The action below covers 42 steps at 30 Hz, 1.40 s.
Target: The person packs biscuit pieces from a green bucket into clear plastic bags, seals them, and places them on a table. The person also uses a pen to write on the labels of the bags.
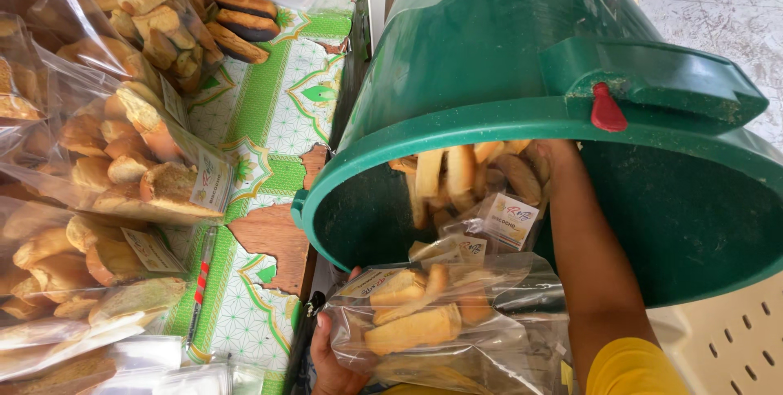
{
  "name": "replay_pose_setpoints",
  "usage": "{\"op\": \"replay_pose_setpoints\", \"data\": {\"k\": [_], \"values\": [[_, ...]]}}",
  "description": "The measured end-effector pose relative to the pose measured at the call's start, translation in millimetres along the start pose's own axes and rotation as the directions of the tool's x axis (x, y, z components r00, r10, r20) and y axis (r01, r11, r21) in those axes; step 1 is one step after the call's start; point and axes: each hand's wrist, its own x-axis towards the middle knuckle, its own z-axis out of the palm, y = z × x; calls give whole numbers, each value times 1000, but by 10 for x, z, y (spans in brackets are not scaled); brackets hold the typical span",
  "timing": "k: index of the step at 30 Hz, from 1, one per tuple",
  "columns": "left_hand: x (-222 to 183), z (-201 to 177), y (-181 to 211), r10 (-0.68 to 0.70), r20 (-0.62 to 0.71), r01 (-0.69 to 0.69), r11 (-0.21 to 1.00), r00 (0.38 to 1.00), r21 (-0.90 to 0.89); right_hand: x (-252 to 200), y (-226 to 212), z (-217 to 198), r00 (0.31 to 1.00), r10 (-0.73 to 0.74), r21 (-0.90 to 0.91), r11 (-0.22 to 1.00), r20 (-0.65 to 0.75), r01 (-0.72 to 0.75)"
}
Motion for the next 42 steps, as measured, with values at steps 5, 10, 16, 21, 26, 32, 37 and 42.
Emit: {"op": "replay_pose_setpoints", "data": {"k": [5, 10, 16, 21, 26, 32, 37, 42], "values": [[-21, -7, 2, -74, 6, 74, 997, 997, -10, -71, -43, -111, 997, -41, 88, 995, -59, 47], [-17, -34, -8, -99, 22, 99, 995, 995, -14, -290, -368, -236, 976, -132, 319, 930, -174, 183], [-23, -39, -11, -109, 21, 109, 994, 994, -14, -626, -412, -271, 997, -33, 543, 837, -76, 69], [-35, -3, 4, -90, 51, 89, 996, 995, 14, -748, -199, 77, 985, -129, -255, 955, 113, 154], [-55, 30, -2, -45, 29, 44, 998, 999, 40, -881, -331, 61, 952, -208, -60, 972, 225, 227], [-102, 39, 15, -42, -19, 41, 997, 999, -60, -1507, -882, -373, 877, -479, 234, 850, -26, 471], [-158, 104, -26, 74, -30, -74, 997, 997, -3, -2332, -1009, -892, 955, -281, 810, 538, -90, 234], [-185, 172, 15, 196, 57, -200, 977, 979, 73, -2702, -940, -1076, 951, -302, 936, 348, 58, 53]]}}
